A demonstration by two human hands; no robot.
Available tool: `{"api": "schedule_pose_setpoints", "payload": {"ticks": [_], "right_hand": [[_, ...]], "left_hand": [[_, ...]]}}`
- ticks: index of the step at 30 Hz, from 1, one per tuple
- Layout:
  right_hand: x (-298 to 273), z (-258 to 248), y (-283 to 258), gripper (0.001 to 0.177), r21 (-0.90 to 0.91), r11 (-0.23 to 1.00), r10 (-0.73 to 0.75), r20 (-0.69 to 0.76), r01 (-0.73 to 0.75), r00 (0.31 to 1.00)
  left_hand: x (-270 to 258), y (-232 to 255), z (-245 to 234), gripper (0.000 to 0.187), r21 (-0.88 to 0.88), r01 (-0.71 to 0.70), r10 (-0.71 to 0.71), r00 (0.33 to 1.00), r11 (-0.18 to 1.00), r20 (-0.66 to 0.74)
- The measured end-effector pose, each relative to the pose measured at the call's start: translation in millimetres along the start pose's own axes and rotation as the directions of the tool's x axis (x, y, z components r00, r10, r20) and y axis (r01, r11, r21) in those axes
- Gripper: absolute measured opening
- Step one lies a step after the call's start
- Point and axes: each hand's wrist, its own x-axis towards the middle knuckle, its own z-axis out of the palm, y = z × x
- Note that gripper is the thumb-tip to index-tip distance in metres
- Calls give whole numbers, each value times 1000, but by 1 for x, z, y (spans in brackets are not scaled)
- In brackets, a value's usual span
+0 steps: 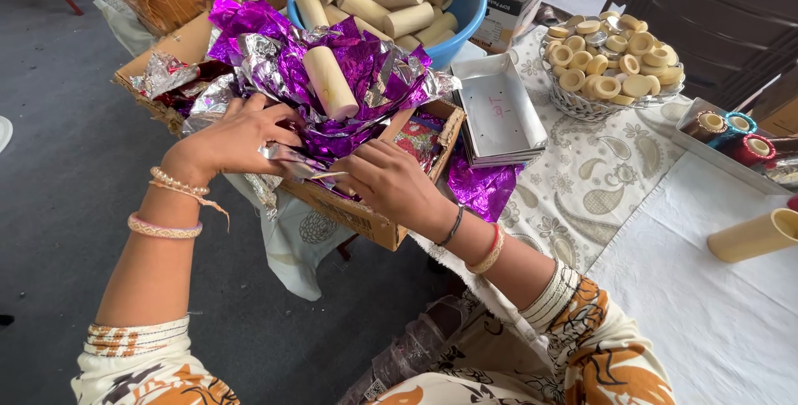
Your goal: The person wipes a beige cylindrical object with a cloth, then wraps it in a sheet of shiny purple foil. They use a tape dispenser to apply tape to secure the foil around the cylinder, folding the edges neatly.
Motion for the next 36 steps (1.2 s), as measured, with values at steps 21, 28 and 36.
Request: {"api": "schedule_pose_setpoints", "payload": {"ticks": [21, 28, 36], "right_hand": [[11, -66, -21, 16, -46, 997, -68, -139, 62, 988], [-2, -77, -21, 22, -32, 986, -169, -165, 166, 972], [-10, -102, -31, 12, -13, 995, -95, -343, 96, 934]], "left_hand": [[10, -5, 6, 33, 107, 196, -209, 968, 975, 135], [7, -27, 22, 35, 0, 69, -69, 997, 998, 31], [-10, -10, 17, 45, 10, 107, -107, 994, 994, -32]]}}
